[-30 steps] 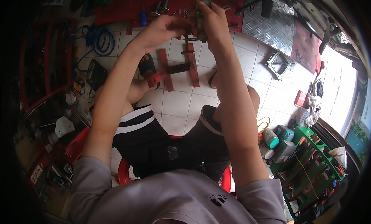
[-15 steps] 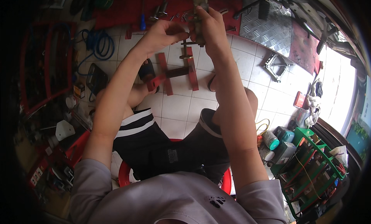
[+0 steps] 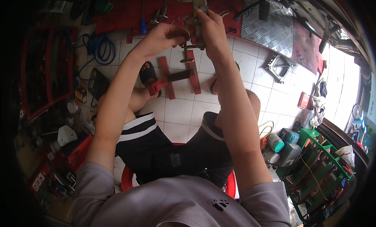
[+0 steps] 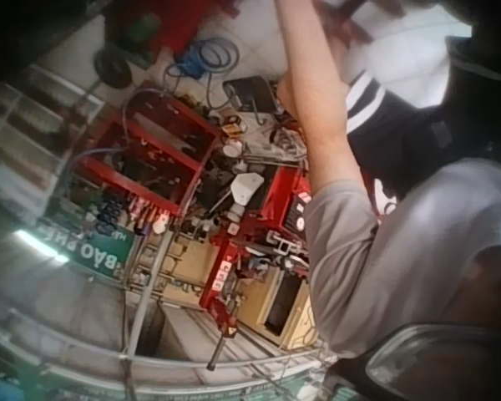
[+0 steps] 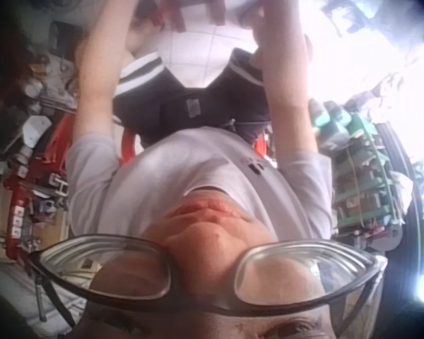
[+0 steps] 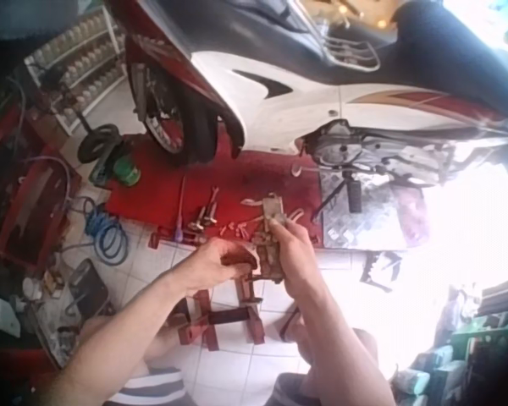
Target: The person sits on a low stool and assembles a mechanical component, likely a brake assembly, by hand. They insert a small metal pin into a curved metal bracket, attach curved brake shoes, and manipulate the parts to fit them together.
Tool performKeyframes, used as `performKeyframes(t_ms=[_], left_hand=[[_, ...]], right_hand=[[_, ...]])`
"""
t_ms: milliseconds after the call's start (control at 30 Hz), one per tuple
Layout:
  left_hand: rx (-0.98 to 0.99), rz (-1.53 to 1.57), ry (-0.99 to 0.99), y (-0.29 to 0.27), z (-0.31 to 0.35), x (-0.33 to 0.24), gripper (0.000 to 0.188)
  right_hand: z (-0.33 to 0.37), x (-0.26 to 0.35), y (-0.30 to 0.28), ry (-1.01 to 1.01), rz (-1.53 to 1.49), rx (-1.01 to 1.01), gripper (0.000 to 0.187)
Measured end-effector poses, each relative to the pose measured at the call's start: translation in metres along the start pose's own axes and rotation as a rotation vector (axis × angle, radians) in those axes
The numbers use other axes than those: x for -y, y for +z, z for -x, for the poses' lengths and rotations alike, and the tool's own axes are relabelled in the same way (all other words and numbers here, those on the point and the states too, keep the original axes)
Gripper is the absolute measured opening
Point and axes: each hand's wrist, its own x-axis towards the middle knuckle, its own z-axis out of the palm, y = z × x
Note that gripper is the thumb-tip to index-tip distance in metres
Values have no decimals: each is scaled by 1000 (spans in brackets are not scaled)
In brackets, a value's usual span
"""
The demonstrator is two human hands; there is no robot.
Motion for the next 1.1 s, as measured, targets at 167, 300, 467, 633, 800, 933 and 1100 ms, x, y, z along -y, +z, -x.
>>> performKeyframes(t_ms=[167,300,467,633,800,933,1100], left_hand=[[-52,-230,-35,5,2,-9,18],[24,-126,9,-1,2,-2,21],[72,-176,40,-1,3,-7,21],[86,-109,58,-2,0,0,22],[-27,-158,52,2,1,-3,20],[4,-83,73,0,-1,2,20],[-4,-227,28,2,0,-2,20]], right_hand=[[-1,-1,-3,-8,-8,9,26],[0,0,-1,-6,-3,14,25],[0,0,-2,-7,-8,3,25],[0,-1,-1,-3,0,11,24],[1,1,-1,2,-6,-17,25],[0,0,-2,-5,0,8,25],[0,0,-3,-4,-26,-9,25]])
